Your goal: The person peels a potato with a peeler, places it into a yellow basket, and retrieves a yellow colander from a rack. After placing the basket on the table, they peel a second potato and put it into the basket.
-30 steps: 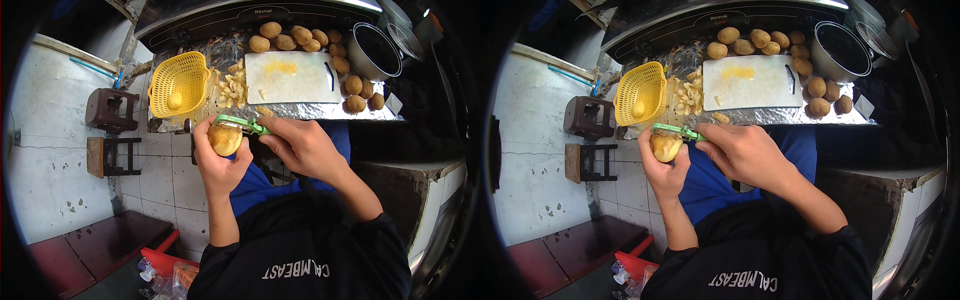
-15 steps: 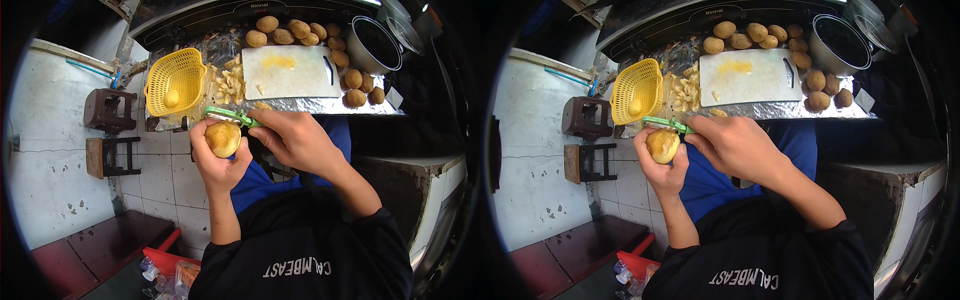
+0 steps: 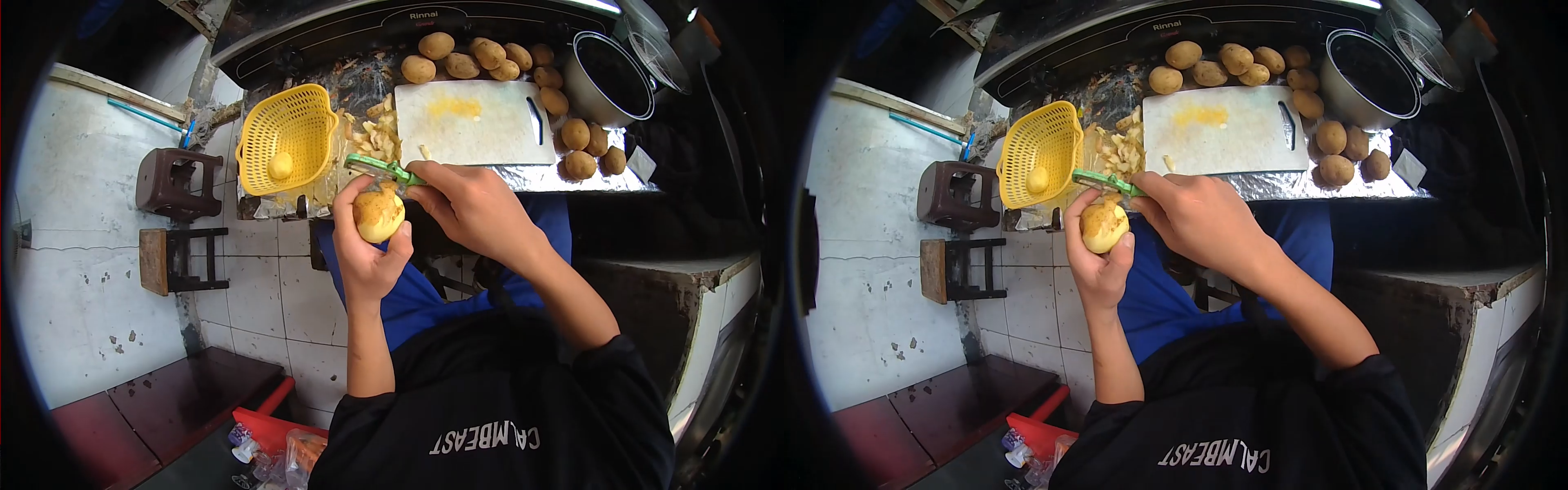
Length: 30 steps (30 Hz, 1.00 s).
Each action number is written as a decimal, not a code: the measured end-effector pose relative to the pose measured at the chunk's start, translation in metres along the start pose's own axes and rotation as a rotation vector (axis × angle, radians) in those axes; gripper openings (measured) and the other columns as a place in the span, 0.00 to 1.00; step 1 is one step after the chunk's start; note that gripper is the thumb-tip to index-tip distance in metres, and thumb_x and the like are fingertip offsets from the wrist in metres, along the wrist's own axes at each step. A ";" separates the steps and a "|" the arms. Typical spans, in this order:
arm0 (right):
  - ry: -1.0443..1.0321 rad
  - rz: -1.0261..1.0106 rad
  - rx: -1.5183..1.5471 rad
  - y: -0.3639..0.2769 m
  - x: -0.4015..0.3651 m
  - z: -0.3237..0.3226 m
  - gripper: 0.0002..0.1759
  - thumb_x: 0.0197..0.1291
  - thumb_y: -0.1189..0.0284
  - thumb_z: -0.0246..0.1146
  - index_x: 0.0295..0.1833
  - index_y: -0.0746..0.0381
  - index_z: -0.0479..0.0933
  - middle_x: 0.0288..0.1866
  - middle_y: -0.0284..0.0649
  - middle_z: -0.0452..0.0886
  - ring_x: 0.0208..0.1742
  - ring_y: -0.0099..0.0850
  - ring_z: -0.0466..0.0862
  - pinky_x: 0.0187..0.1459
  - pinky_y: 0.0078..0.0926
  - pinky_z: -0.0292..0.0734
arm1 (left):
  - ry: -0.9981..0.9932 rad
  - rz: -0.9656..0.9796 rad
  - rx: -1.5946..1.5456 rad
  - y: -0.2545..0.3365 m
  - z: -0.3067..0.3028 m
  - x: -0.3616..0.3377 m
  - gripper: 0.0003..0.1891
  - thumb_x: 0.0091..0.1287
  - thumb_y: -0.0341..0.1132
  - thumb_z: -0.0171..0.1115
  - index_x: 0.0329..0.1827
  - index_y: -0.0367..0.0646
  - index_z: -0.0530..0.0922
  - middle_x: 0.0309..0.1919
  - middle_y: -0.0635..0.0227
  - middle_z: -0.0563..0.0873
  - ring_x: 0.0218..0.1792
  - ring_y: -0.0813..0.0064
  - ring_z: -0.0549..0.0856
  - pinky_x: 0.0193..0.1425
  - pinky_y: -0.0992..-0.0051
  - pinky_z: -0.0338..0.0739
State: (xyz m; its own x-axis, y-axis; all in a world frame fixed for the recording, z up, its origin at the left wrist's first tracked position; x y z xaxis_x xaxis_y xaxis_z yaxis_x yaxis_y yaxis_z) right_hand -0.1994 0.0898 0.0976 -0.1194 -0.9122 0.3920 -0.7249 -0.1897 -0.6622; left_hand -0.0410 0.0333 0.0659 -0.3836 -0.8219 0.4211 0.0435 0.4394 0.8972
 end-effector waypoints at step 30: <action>0.138 1.819 0.189 -0.008 -0.488 -0.003 0.17 0.69 0.63 0.58 0.55 0.60 0.81 0.54 0.53 0.84 0.47 0.46 0.88 0.43 0.39 0.83 | -0.227 -0.277 -0.096 -0.053 -0.016 -0.013 0.39 0.52 0.33 0.68 0.70 0.34 0.67 0.39 0.66 0.79 0.38 0.76 0.77 0.49 0.77 0.75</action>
State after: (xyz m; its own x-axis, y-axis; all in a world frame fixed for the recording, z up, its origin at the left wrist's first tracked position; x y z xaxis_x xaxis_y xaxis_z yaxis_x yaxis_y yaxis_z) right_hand -0.1376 0.5369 -0.0868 -0.6341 0.0209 -0.7730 0.4276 0.8423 -0.3280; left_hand -0.0233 0.0152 0.0147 -0.5870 -0.7990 0.1305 -0.0081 0.1670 0.9859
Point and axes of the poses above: each hand's wrist, its own x-axis towards the middle knuckle, its own z-axis out of the palm, y = z × x, the point moved 4 cm from there along x, towards the middle knuckle
